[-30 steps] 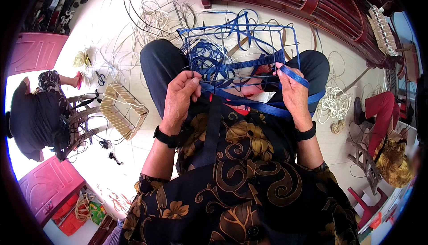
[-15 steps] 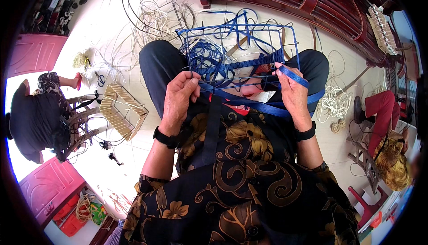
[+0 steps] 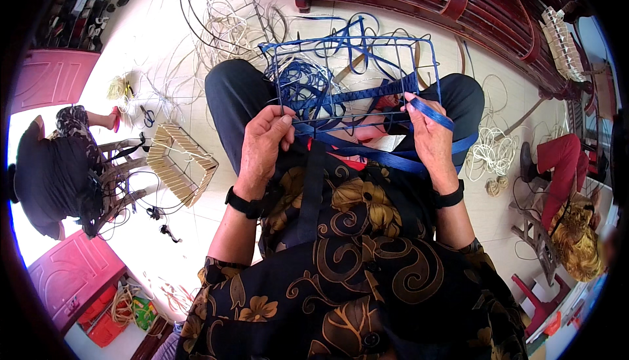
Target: The person weaves a basket by threading blue plastic strips through a wire frame while sitting on the floor.
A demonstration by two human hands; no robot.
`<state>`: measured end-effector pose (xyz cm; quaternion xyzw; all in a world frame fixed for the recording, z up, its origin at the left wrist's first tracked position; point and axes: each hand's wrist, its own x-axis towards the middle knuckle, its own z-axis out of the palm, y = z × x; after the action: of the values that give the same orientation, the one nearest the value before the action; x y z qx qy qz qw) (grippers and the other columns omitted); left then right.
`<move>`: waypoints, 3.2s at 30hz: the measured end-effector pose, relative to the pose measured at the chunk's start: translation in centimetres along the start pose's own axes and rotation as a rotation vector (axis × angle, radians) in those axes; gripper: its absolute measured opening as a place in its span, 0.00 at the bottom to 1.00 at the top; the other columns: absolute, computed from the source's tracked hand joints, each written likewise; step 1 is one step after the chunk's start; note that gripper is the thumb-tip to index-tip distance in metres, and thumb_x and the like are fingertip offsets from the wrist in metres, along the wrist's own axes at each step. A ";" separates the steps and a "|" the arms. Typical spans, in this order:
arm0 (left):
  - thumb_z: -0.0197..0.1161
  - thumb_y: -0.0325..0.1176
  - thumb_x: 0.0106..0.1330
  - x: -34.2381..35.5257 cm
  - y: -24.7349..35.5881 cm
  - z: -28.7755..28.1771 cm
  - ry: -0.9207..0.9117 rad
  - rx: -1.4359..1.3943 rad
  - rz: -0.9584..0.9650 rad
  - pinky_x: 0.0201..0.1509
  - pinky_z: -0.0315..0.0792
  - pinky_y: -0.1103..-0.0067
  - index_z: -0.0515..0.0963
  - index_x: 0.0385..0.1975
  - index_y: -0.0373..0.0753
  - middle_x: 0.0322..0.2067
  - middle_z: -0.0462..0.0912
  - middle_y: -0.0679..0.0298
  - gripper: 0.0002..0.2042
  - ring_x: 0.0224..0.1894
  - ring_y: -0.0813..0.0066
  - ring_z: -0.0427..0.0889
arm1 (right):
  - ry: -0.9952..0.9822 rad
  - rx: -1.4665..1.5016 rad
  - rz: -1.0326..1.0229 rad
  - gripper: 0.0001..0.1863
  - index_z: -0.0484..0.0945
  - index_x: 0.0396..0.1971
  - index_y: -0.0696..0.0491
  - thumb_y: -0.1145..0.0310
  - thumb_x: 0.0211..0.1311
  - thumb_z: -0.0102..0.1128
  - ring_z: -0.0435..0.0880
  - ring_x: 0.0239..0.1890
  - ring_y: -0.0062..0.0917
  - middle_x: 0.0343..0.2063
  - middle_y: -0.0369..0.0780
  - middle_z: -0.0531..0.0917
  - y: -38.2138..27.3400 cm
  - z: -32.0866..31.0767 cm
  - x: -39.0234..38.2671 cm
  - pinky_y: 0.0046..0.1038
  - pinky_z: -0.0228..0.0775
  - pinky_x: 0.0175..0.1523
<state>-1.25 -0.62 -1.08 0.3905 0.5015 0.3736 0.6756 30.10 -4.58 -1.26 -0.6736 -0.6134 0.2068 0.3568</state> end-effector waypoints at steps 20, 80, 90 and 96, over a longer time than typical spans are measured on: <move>0.59 0.30 0.64 5.8 8.7 -3.9 0.154 1.029 0.631 0.62 0.66 0.70 0.74 0.55 0.36 0.55 0.76 0.52 0.19 0.59 0.56 0.74 | 0.004 0.022 0.018 0.12 0.83 0.46 0.54 0.68 0.67 0.56 0.81 0.39 0.34 0.32 0.41 0.85 -0.1 -0.1 0.0 0.33 0.69 0.51; 0.53 0.31 0.72 0.0 1.6 3.6 -0.139 -0.170 -0.014 0.39 0.71 0.74 0.70 0.31 0.37 0.19 0.68 0.68 0.07 0.23 0.78 0.68 | -0.269 0.717 0.312 0.15 0.79 0.41 0.63 0.65 0.71 0.52 0.86 0.35 0.23 0.32 0.41 0.87 -4.3 -1.2 -2.5 0.24 0.76 0.44; 0.55 0.31 0.72 -4.1 2.4 3.4 -0.129 -0.195 0.007 0.42 0.74 0.75 0.71 0.35 0.35 0.22 0.73 0.65 0.06 0.25 0.78 0.73 | -0.451 0.724 0.228 0.12 0.78 0.37 0.64 0.69 0.71 0.53 0.85 0.39 0.26 0.28 0.41 0.85 -5.3 -3.3 -5.4 0.27 0.76 0.49; 0.54 0.31 0.72 -3.1 2.9 4.2 -0.085 -0.169 0.036 0.40 0.74 0.76 0.72 0.36 0.34 0.21 0.74 0.66 0.06 0.24 0.78 0.73 | -0.380 0.765 0.270 0.11 0.78 0.38 0.64 0.69 0.71 0.54 0.84 0.35 0.24 0.30 0.42 0.85 -5.3 -2.7 -4.6 0.25 0.76 0.45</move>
<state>1.78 -2.81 3.55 0.3567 0.4321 0.4096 0.7199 27.71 -9.69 3.75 -0.5173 -0.4542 0.5834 0.4311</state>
